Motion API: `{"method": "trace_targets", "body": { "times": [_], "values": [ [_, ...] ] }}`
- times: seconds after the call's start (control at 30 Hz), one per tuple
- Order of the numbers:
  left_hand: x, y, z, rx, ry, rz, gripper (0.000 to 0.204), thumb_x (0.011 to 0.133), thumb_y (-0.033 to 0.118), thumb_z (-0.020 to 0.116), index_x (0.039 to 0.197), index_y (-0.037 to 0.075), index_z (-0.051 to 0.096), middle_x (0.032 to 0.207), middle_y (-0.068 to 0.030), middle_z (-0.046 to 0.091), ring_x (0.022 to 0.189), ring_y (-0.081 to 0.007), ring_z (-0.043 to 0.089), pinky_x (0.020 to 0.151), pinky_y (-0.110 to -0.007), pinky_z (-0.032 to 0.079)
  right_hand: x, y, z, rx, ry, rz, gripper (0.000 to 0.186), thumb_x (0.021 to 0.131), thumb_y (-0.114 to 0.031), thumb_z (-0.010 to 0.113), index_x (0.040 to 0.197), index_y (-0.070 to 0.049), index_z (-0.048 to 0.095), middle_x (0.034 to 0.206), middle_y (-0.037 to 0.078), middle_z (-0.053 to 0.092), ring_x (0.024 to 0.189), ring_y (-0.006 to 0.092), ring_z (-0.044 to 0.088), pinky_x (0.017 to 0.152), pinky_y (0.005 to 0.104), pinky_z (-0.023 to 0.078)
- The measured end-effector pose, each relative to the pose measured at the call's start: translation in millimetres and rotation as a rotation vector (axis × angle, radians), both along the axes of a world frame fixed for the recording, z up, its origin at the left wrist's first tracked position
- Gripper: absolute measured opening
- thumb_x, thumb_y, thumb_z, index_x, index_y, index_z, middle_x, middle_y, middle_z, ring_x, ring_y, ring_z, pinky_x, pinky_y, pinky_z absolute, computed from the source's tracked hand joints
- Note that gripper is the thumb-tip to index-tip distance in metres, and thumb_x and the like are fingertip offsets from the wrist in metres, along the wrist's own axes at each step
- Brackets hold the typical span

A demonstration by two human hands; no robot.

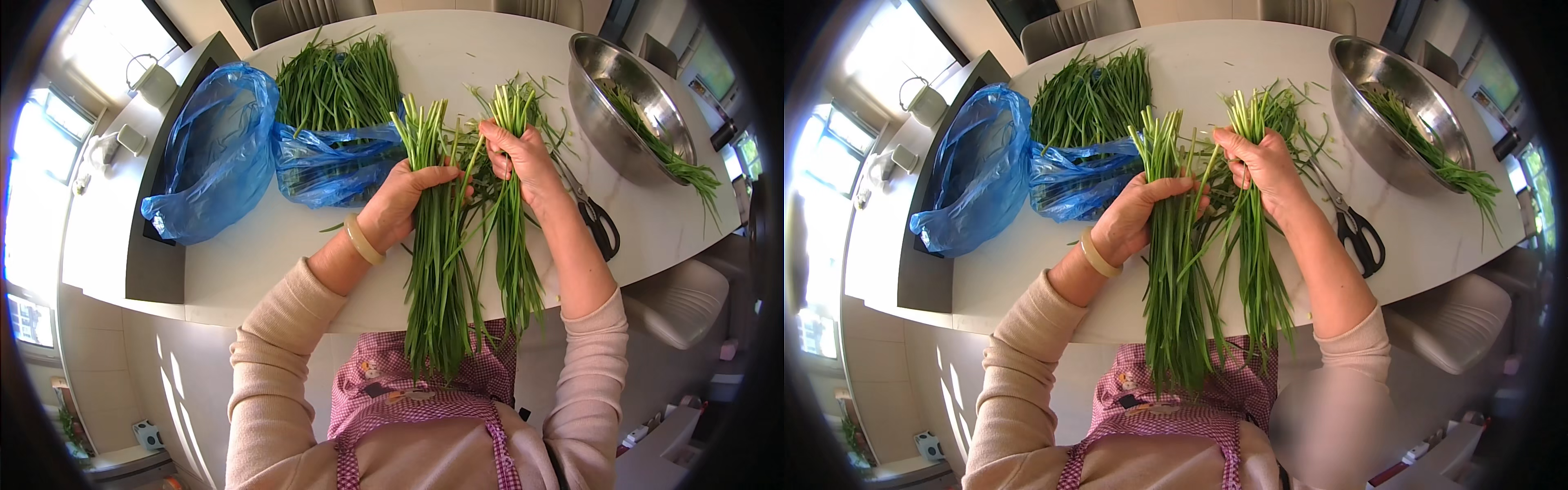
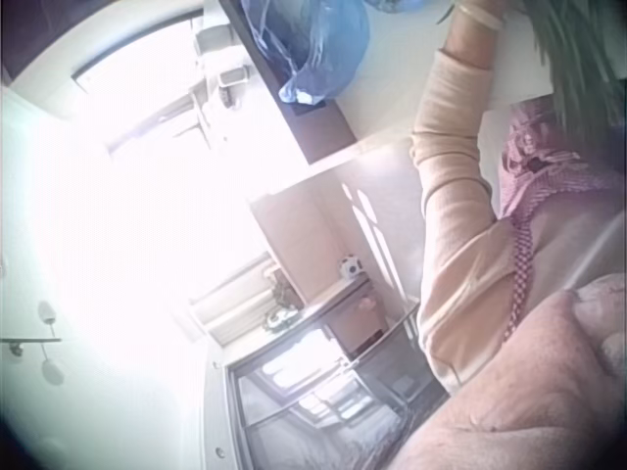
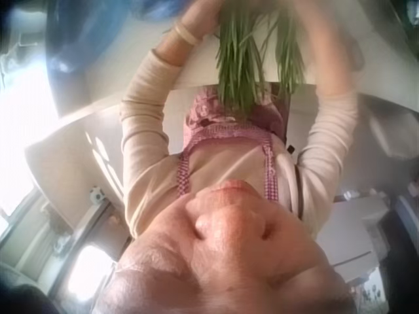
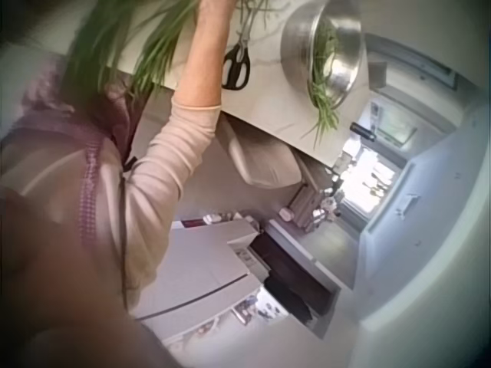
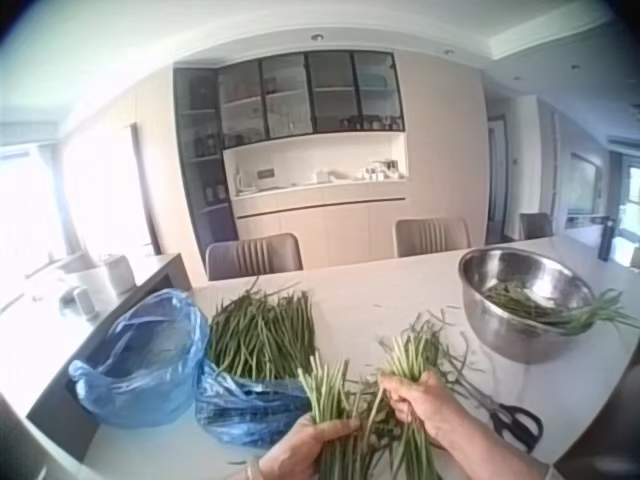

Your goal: The person trims the ends of green onions by hand, snapping off the tips and placing the trimmed pieces into a metal bowl. The person handles the green onions in small bunches, repeatedly snapping off the ends and discarding them into the bowl.

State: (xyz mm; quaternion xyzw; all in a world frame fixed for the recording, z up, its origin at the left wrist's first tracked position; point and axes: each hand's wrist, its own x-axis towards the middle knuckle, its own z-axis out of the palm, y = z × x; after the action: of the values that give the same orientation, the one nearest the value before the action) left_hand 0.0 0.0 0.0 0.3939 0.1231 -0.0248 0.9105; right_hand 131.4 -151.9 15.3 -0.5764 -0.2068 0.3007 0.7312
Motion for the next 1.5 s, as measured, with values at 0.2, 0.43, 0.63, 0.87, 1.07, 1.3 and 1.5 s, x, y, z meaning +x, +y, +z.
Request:
{"method": "trace_targets", "body": {
  "times": [0.2, 0.43, 0.63, 0.87, 1.07, 1.3, 1.5],
  "values": [
    [-1.7, -1.7, 1.9, 0.018, -0.003, 0.0, 0.013, 0.085, 0.0, 0.065, 0.097, 0.0, 0.059, 0.084, -0.0075, 0.063, 0.073, -0.0191, 0.065, 0.068, -0.031, 0.059, -5.3, 0.3, 2.3, -0.071, -0.014, 0.044, 0.019, 0.085, -0.025, 0.071, 0.087, -0.008, 0.062, 0.062, -0.006, 0.05, 0.044, 0.0029, 0.041, 0.039, 0.0206, 0.03],
    [-0.5, -4.6, 0.5, 0.073, -0.027, 0.065, 0.013, 0.085, 0.001, 0.066, 0.097, 0.0, 0.06, 0.082, -0.0056, 0.063, 0.07, -0.0163, 0.064, 0.065, -0.029, 0.057, -11.1, -1.0, 7.2, -0.19, -0.157, 0.189, 0.014, 0.084, -0.02, 0.07, 0.084, -0.008, 0.063, 0.062, -0.005, 0.05, 0.047, 0.0035, 0.042, 0.041, 0.021, 0.03],
    [-1.4, -6.3, 4.9, 0.112, 0.051, 0.078, 0.015, 0.084, 0.001, 0.066, 0.099, 0.0, 0.061, 0.084, -0.0068, 0.065, 0.07, -0.0166, 0.065, 0.065, -0.029, 0.058, -15.2, -1.2, 8.3, -0.197, -0.237, 0.179, 0.011, 0.086, -0.018, 0.067, 0.085, -0.008, 0.063, 0.063, -0.006, 0.05, 0.05, 0.0027, 0.042, 0.042, 0.021, 0.03],
    [-1.8, -1.8, 1.2, 0.115, 0.063, 0.063, 0.014, 0.083, 0.004, 0.067, 0.096, 0.0, 0.062, 0.085, -0.0082, 0.065, 0.071, -0.0177, 0.065, 0.068, -0.03, 0.058, 1.1, -2.1, 0.3, -0.117, -0.091, 0.0, 0.007, 0.085, -0.016, 0.063, 0.086, -0.01, 0.063, 0.056, -0.007, 0.046, 0.045, 0.0029, 0.041, 0.04, 0.0212, 0.03],
    [-1.8, -1.0, 1.3, 0.14, -0.02, 0.01, 0.012, 0.085, 0.006, 0.067, 0.094, 0.0, 0.062, 0.079, -0.0067, 0.063, 0.067, -0.0159, 0.061, 0.062, -0.028, 0.054, 20.4, -13.4, 7.7, -0.258, -0.28, -0.28, 0.022, 0.085, -0.021, 0.067, 0.103, -0.008, 0.066, 0.056, -0.007, 0.045, 0.042, 0.0028, 0.038, 0.039, 0.0189, 0.03],
    [-0.3, -3.0, -3.2, 0.175, -0.014, 0.078, 0.016, 0.085, 0.006, 0.066, 0.099, 0.0, 0.063, 0.079, -0.0057, 0.064, 0.062, -0.0149, 0.06, 0.058, -0.027, 0.052, -15.7, -0.8, 14.9, -0.255, -0.209, 0.204, 0.013, 0.081, -0.017, 0.073, 0.088, -0.008, 0.066, 0.062, -0.006, 0.053, 0.049, 0.0036, 0.043, 0.043, 0.0211, 0.032],
    [-0.1, -6.5, -0.5, 0.225, 0.006, 0.119, 0.016, 0.084, 0.007, 0.068, 0.098, 0.0, 0.064, 0.081, -0.0052, 0.064, 0.061, -0.0143, 0.06, 0.055, -0.027, 0.052, -6.7, -2.2, 6.1, -0.259, -0.257, 0.115, 0.007, 0.082, -0.014, 0.069, 0.085, -0.009, 0.064, 0.06, -0.007, 0.05, 0.046, 0.0034, 0.041, 0.042, 0.0207, 0.031]
  ]
}}
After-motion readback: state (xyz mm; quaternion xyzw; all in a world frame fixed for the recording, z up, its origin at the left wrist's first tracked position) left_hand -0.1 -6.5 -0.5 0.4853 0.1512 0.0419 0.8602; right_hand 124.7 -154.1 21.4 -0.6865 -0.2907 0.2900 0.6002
